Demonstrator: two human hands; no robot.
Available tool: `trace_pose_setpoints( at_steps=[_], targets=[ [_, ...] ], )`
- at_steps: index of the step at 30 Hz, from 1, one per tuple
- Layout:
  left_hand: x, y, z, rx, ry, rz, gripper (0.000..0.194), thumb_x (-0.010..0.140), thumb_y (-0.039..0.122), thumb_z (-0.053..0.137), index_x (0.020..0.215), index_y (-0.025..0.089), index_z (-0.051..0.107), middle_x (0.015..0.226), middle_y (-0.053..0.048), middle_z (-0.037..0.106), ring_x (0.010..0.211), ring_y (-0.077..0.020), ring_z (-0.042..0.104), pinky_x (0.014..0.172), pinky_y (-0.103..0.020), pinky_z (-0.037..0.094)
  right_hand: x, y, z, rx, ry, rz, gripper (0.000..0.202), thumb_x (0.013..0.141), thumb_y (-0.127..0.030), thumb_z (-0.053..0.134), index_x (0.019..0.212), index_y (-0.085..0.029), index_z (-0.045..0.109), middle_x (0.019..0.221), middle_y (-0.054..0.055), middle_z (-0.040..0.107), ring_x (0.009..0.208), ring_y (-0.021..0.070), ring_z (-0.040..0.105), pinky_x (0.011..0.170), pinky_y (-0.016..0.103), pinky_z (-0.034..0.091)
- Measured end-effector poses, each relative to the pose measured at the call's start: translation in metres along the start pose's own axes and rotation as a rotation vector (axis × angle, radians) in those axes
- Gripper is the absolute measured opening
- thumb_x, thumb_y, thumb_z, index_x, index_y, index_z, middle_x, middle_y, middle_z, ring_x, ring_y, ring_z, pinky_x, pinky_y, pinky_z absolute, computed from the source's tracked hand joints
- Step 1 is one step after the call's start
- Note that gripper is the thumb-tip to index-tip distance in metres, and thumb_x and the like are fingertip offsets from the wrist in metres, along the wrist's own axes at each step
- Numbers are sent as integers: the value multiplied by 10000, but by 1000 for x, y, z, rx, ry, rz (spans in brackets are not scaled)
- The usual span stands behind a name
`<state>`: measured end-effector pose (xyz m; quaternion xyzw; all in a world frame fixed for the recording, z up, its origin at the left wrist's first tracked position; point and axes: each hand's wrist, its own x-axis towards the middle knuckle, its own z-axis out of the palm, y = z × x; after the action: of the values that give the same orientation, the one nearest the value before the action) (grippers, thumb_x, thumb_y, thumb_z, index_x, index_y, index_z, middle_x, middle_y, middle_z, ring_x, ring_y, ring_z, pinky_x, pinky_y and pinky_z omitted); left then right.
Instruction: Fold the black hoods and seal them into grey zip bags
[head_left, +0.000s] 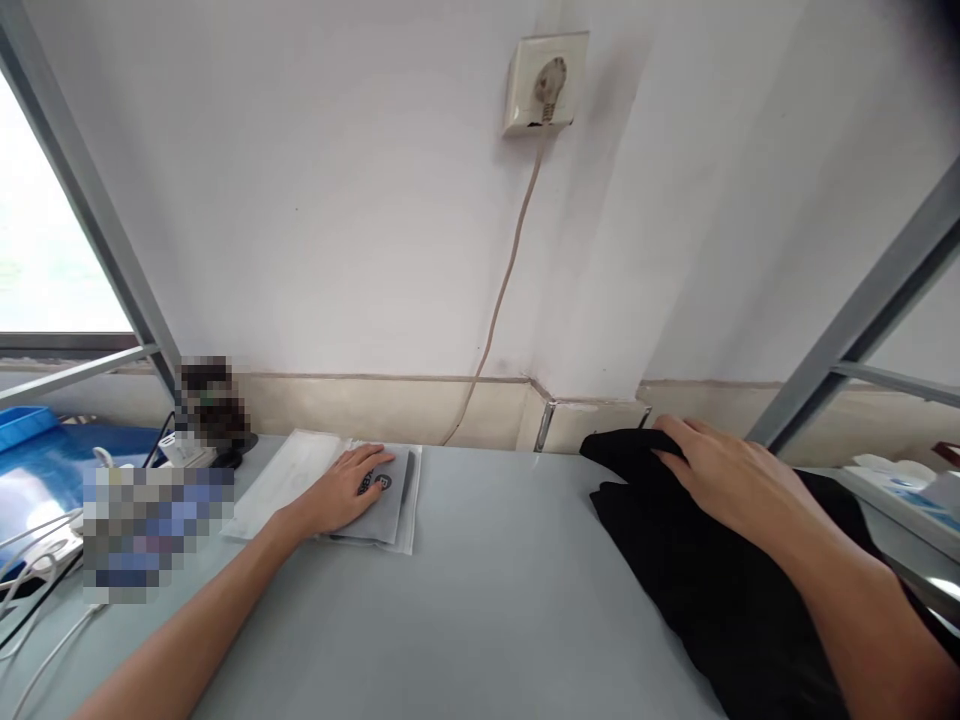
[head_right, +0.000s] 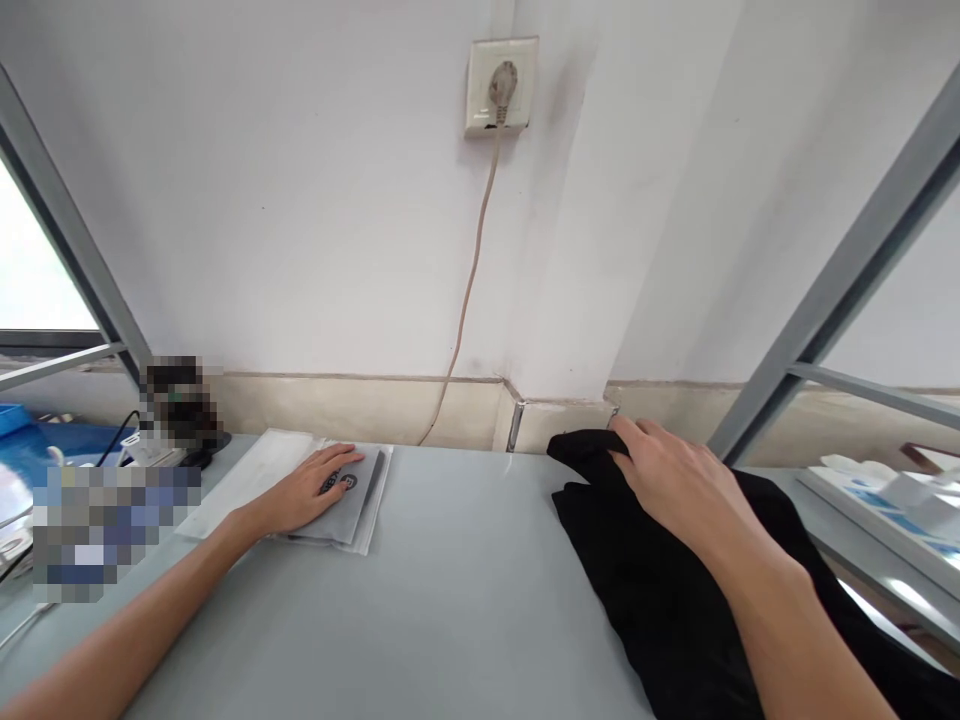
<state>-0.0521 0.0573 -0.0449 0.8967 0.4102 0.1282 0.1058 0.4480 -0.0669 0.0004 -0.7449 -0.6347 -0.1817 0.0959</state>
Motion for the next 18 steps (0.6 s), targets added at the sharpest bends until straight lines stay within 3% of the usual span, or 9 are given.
trace_pose_setpoints(
  at_steps=[4,7,10,12,14,16,18],
  targets=[
    [1,-5,1,-14,0,-6,489,1032,304,426,1504,245,537,1622,-66,468,1538,-270,353,1278,-475,280,-13,-32,-48,175,99,-16,219,984,-440,401,1092,-325,554,1061,123,732,804,379,690,609,452,439],
    [1,-9,1,-10,-3,-23,478,1031,299,417,1489,236,540,1611,-78,479,1534,-273,360,1287,-501,250,-23,-57,-84,405,73,-14,264,961,-551,440,1076,-363,585,913,76,748,776,363,686,648,449,474],
    [0,1,-2,-2,65,-63,460,1046,306,401,1478,207,526,1565,-110,528,1519,-298,380,1296,-581,155,-28,-76,-107,754,30,-25,332,943,-653,543,1078,-361,625,960,47,759,864,340,699,683,404,528],
    [-3,20,-7,-95,114,-73,452,1067,362,396,1477,213,517,1525,-116,565,1484,-310,429,1274,-583,226,-28,-88,-110,976,-21,9,373,915,-681,614,1053,-335,634,962,46,752,835,312,698,652,373,549],
    [-7,45,-12,-337,81,-85,457,1082,489,394,1460,272,533,1491,-86,598,1381,-296,549,1151,-493,450,-24,-103,-103,1151,-119,80,401,887,-682,666,1043,-314,637,922,48,745,760,289,699,612,365,560],
    [-11,69,-14,-659,-36,-27,503,1102,560,306,1440,276,549,1421,-87,654,1286,-263,631,1059,-416,531,-18,-119,-86,1259,-243,135,424,869,-665,694,1075,-298,637,909,53,752,778,303,720,640,383,579],
    [-13,85,-10,-893,-207,-10,566,1110,588,206,1516,288,464,1354,-98,694,1182,-243,695,1000,-402,567,-11,-134,-60,1284,-351,148,451,860,-648,697,1111,-281,623,920,51,759,855,314,731,701,396,588]
  ],
)
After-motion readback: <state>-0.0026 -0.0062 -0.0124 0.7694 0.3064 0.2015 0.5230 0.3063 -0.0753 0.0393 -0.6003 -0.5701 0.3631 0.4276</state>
